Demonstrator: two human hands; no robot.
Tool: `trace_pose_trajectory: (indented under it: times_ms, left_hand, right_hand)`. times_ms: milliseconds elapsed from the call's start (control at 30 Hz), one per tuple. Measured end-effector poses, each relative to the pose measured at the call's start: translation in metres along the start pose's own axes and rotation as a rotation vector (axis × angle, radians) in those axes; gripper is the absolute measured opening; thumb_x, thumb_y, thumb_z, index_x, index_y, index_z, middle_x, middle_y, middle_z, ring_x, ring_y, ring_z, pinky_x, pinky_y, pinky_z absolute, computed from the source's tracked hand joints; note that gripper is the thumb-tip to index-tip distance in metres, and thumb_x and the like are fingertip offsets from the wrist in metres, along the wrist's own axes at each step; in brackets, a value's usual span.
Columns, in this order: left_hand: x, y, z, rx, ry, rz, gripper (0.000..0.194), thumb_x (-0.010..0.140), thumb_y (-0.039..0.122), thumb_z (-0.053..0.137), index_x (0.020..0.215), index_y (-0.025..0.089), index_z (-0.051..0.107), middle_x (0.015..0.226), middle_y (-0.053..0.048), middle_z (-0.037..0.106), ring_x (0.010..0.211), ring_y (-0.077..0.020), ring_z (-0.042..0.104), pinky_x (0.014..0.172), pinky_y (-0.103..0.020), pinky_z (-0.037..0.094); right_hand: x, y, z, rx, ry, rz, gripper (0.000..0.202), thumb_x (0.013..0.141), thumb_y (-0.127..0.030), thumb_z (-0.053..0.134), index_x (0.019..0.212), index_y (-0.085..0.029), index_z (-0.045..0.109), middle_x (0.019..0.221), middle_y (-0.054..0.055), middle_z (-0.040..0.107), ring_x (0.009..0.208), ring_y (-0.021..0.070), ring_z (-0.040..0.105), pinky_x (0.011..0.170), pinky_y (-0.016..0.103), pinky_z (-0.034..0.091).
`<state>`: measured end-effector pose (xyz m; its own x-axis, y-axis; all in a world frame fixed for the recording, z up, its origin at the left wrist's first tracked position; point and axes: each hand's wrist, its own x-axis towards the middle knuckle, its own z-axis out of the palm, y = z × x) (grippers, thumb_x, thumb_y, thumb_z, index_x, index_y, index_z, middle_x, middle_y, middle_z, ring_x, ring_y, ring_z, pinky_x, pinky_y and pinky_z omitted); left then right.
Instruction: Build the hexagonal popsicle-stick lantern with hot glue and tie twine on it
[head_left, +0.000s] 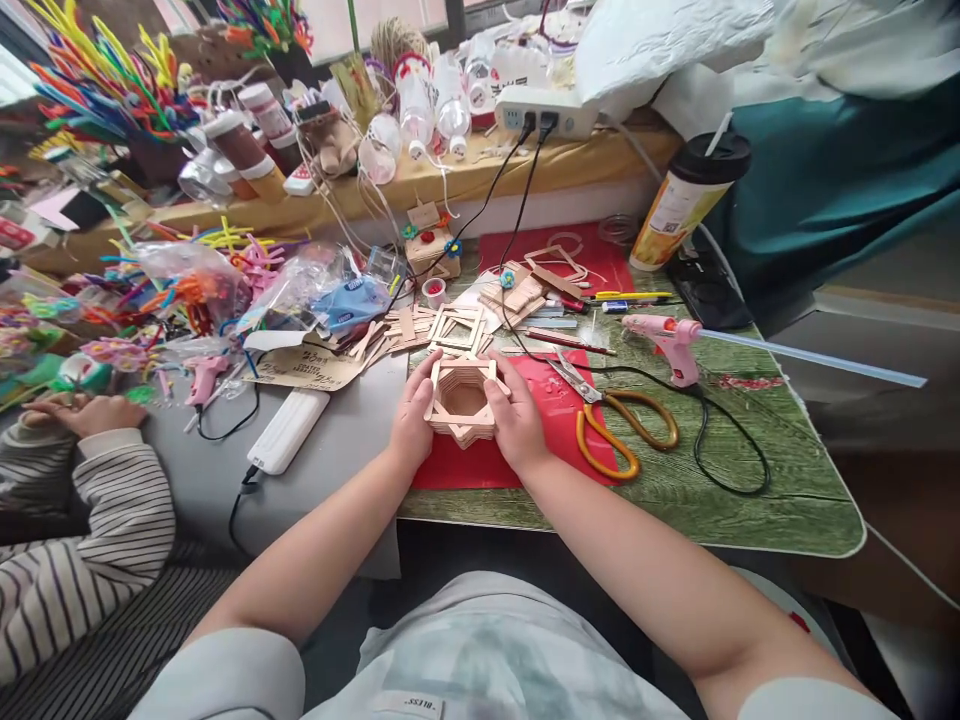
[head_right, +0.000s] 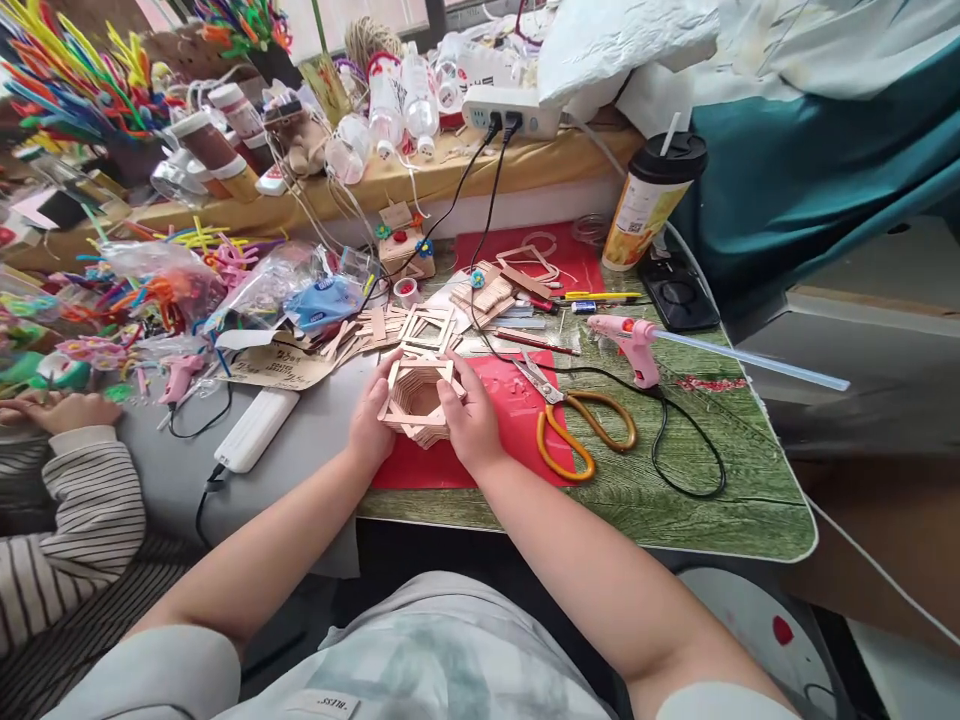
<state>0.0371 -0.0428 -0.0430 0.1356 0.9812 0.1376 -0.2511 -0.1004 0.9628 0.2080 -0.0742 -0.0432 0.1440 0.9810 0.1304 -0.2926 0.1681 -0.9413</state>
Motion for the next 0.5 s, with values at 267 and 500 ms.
trace_pose_trajectory:
  times_ms: [267, 500]
  left_hand:
    - [-0.001, 0.0025, 0.0001, 0.004, 0.037, -0.027, 0.052, 0.106, 0.052, 0.062, 0.152, 0.027, 0.065, 0.151, -0.011, 0.068, 0.143, -0.0343, 0.063, 0.123, -0.05, 0.049]
    - [-0.0001, 0.0015, 0.0002, -0.002, 0.018, -0.023, 0.052, 0.107, 0.053, 0.059, 0.152, 0.027, 0.063, 0.146, -0.011, 0.071, 0.133, -0.0328, 0.068, 0.116, -0.047, 0.053]
  right_hand:
    - [-0.0003, -0.0014, 0.0006, 0.003, -0.024, 0.055, 0.057, 0.108, -0.057, 0.062, 0.16, -0.034, 0.058, 0.163, 0.005, 0.062, 0.152, 0.0293, 0.059, 0.13, 0.049, 0.046]
    - [0.0017, 0.0037, 0.0005, 0.031, -0.041, 0.027, 0.057, 0.108, -0.058, 0.062, 0.159, -0.034, 0.058, 0.162, 0.005, 0.063, 0.151, 0.0288, 0.06, 0.13, 0.048, 0.044]
